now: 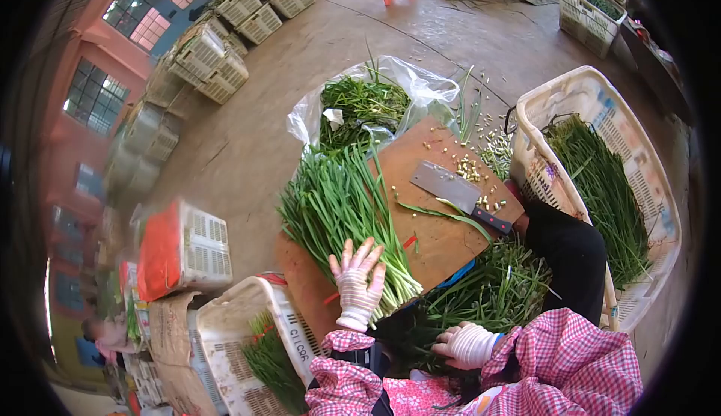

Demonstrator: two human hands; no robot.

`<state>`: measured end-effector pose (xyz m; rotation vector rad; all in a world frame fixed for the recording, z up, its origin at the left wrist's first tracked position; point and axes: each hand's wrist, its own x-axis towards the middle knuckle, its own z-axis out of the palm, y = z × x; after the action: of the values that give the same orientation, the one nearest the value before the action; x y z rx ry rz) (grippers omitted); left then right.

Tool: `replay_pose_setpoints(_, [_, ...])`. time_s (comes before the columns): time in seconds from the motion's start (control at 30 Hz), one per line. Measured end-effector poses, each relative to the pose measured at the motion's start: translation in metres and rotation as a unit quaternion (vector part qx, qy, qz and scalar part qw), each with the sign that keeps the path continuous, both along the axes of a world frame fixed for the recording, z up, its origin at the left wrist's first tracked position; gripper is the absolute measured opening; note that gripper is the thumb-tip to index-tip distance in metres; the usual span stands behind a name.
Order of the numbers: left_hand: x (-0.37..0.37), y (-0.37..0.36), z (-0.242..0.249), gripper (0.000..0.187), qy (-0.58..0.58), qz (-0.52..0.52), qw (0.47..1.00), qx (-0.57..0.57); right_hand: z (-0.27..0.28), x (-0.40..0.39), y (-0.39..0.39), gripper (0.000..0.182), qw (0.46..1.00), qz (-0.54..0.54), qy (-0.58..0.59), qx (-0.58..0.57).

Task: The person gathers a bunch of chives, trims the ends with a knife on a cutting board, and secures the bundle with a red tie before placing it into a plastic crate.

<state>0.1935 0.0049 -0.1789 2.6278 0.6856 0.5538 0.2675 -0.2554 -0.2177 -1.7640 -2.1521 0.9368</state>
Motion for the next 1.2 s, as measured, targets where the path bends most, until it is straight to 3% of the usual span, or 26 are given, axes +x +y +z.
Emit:
replay_pose_setpoints(0.13, [-0.021, 0.009, 0.021, 0.03, -0.151, 0.058, 0.982, -0.1, 0.017, 0.017, -0.003, 0.041, 0.996, -0.039, -0.002, -0.082])
replay_pose_setpoints(0.23, [-0.046, 0.02, 0.029, 0.03, -0.3, 0.134, 0.918, -0.221, 0.027, 0.022, -0.01, 0.04, 0.989, -0.111, 0.018, -0.097])
replay_pose_setpoints(0.3, [-0.062, 0.028, 0.024, 0.029, -0.32, 0.176, 0.904, -0.22, 0.032, 0.021, -0.013, 0.036, 0.984, -0.142, 0.03, -0.1])
replay_pose_setpoints(0.37, [-0.073, 0.023, 0.024, 0.028, -0.337, 0.231, 0.865, -0.291, 0.04, 0.019, -0.012, 0.028, 0.96, -0.228, 0.132, -0.097])
replay_pose_setpoints(0.47, [-0.082, 0.017, 0.026, 0.026, -0.337, 0.251, 0.818, -0.392, 0.069, 0.013, 0.011, 0.019, 0.946, -0.285, 0.149, -0.051])
replay_pose_setpoints(0.57, [-0.086, 0.018, 0.017, 0.025, -0.298, 0.237, 0.821, -0.425, 0.082, 0.011, 0.044, 0.016, 0.911, -0.345, 0.224, 0.031])
replay_pose_setpoints(0.67, [-0.084, 0.017, 0.009, 0.024, -0.306, 0.225, 0.815, -0.437, 0.094, 0.011, 0.085, 0.016, 0.904, -0.358, 0.212, 0.103])
replay_pose_setpoints(0.77, [-0.08, 0.014, 0.012, 0.023, -0.313, 0.22, 0.802, -0.458, 0.1, 0.012, 0.12, 0.025, 0.919, -0.365, 0.144, 0.034])
replay_pose_setpoints(0.87, [-0.078, 0.01, 0.014, 0.021, -0.299, 0.207, 0.81, -0.46, 0.098, 0.011, 0.143, 0.043, 0.958, -0.285, -0.002, 0.015])
replay_pose_setpoints(1.1, [-0.081, 0.0, 0.01, 0.018, -0.181, 0.181, 0.807, -0.532, 0.075, 0.004, 0.161, 0.038, 0.964, -0.263, -0.035, -0.032])
replay_pose_setpoints(1.2, [-0.078, 0.001, 0.006, 0.02, -0.14, 0.173, 0.823, -0.523, 0.067, 0.005, 0.157, 0.027, 0.911, -0.351, 0.214, -0.045])
